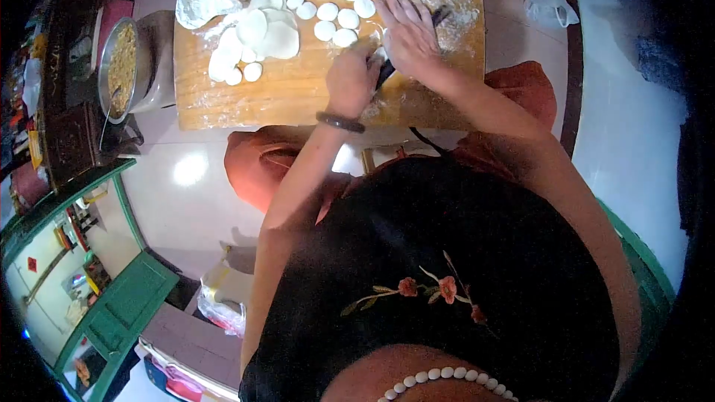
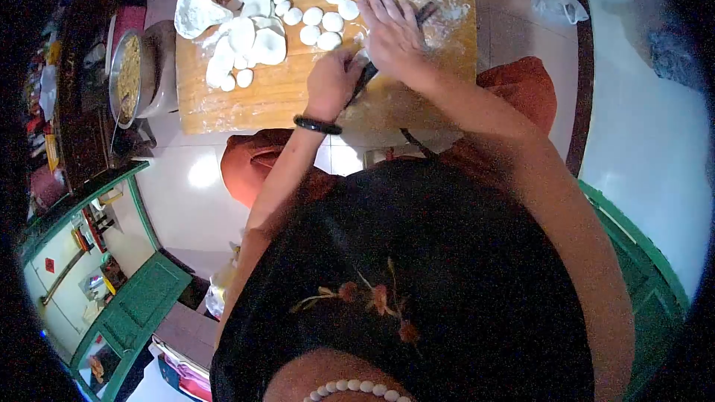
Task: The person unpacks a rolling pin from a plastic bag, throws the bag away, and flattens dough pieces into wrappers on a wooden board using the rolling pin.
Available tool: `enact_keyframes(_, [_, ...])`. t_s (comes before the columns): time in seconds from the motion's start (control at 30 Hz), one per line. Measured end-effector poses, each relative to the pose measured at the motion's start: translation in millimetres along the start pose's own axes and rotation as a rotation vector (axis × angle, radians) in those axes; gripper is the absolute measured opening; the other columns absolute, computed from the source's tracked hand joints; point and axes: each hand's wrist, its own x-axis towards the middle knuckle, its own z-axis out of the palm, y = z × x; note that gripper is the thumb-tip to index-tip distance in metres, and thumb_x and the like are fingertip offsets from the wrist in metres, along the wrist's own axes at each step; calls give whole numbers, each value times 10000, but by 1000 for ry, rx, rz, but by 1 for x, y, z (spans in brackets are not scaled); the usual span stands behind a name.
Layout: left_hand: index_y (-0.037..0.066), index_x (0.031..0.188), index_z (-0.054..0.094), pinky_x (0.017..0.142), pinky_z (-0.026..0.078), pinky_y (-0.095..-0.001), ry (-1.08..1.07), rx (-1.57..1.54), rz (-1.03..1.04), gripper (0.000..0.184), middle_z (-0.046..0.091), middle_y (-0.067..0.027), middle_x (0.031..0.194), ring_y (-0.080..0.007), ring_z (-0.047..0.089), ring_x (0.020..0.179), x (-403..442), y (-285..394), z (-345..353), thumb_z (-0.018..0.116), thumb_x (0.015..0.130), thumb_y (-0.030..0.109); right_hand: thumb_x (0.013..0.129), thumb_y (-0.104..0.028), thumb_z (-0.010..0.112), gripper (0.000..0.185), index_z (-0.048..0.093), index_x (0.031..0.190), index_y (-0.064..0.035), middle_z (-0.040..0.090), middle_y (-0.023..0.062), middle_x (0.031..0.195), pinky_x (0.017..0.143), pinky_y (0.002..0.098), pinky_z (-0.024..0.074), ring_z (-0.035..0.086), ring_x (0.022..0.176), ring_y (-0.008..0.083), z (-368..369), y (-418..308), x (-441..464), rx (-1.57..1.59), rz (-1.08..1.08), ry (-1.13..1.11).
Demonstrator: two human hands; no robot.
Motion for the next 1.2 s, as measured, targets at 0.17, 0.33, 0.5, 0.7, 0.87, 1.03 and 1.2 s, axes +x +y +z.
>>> enact_keyframes(0.17, [-14,855,687,671,495,-480,-103,-51,-62,247,662,-246,803,-426,641,757,24,-10,-8,667,875,231,903,-163,538,643,354,1503,-20,382,199,1543,1189,480,200,334,1442,346,0,-5,12,-19,16,30])
enact_keyframes(0.33, [-45,990,672,678,516,-416,-57,-564,-404,195,688,-202,790,-340,682,729,3,-19,-13,688,852,93,862,-88,538,662,369,1500,-29,391,189,1541,1193,477,203,348,1440,319,-12,15,-62,-17,58,-62])
enact_keyframes(0.5, [17,1026,672,712,509,-485,-61,-132,-37,238,680,-208,847,-417,649,834,-5,-7,0,675,845,173,863,-130,579,650,396,1474,-7,379,200,1545,1189,494,202,376,1416,327,-5,1,-18,-9,-15,-35])
enact_keyframes(0.7, [0,888,674,690,495,-477,-36,-100,-95,208,659,-243,820,-430,633,781,20,-15,0,672,864,206,911,-188,564,633,372,1493,-25,344,200,1564,1191,512,186,317,1452,315,7,-20,26,0,47,47])
enact_keyframes(0.87, [-20,977,693,627,517,-348,90,-362,-176,220,693,-142,738,-214,661,665,5,-42,10,697,905,188,899,-168,559,630,380,1474,18,379,197,1542,1196,491,193,342,1438,310,-14,5,-52,-48,29,-60])
enact_keyframes(1.03, [-10,1154,652,676,529,-376,-3,-264,-80,306,699,-208,868,-297,697,761,-14,-14,1,678,871,103,881,-171,546,629,394,1465,8,399,186,1531,1194,509,189,369,1422,314,-2,-1,-36,-107,-5,-72])
enact_keyframes(1.2, [14,1068,697,713,514,-460,-36,-51,-65,265,680,-250,920,-432,650,829,13,-17,-4,689,856,173,912,-200,513,596,405,1474,-33,371,194,1551,1189,552,169,355,1432,335,10,-24,22,-23,20,49])
